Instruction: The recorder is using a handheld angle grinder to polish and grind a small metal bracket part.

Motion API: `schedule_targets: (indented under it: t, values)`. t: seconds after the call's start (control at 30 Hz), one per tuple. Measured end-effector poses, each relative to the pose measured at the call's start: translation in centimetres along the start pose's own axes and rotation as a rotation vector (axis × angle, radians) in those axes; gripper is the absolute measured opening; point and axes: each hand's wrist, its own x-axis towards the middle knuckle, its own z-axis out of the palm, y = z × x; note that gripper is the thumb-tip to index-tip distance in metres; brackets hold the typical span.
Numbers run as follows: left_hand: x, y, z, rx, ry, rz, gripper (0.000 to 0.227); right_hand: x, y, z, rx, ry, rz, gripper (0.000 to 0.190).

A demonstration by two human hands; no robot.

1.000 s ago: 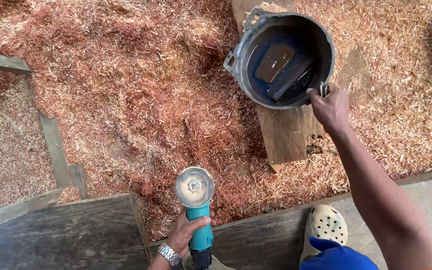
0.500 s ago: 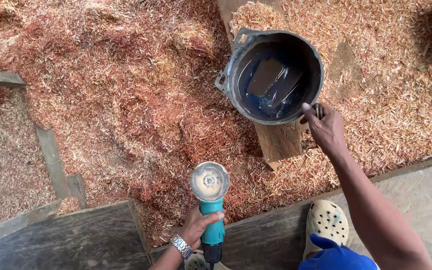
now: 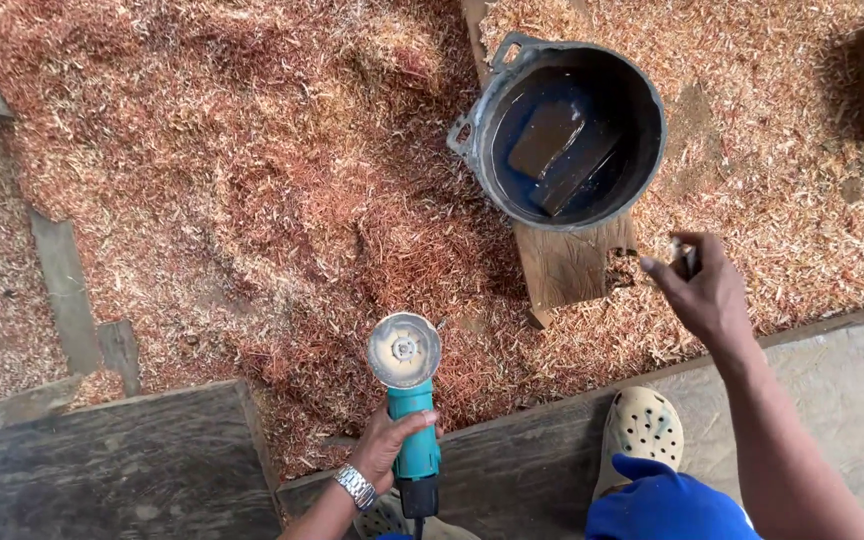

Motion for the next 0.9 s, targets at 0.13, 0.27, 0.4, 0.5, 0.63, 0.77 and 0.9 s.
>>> schedule_targets:
  t: [0.13, 0.27, 0.4, 0.5, 0.63, 0.77, 0.9]
  values:
    - [0.3, -1.0, -1.2, -0.001, 0.012, -0.035, 0.051, -2.0, 1.6, 3.4, 0.102, -0.11, 0.055, 0.072]
    - [0.4, -1.2, -1.2, -0.018, -0.003, 0.023, 0.051, -4.8, -0.9, 6.3, 0.151, -0.15, 0.143, 0.071]
    - [0.1, -0.7, -0.7, 0.021, 0.016, -0.005, 0.051, -4.8, -2.5, 6.3, 0.074, -0.151, 0.081, 0.045]
    - [-0.2, -0.4, -0.2, 0.022, 0.024, 0.004, 0.05, -1.9, -3.3, 4.1, -0.077, -0.082, -0.065, 0.037]
    - [-0.5, -0.1, 0.3, 0.027, -0.007, 0.023, 0.049, 3.6, -11.0, -1.3, -0.503, -0.142, -0.206, 0.048]
    - [-0.5, -0.9, 0.4, 0.041, -0.006, 0.054, 0.05, 8.7, -12.5, -0.9, -0.534, 0.045, -0.718, 0.035]
    - [-0.2, -0.9, 0.5, 0.036, -0.034, 0.057, 0.051, 12.1, -14.7, 0.5, -0.993, -0.231, -0.709, 0.013]
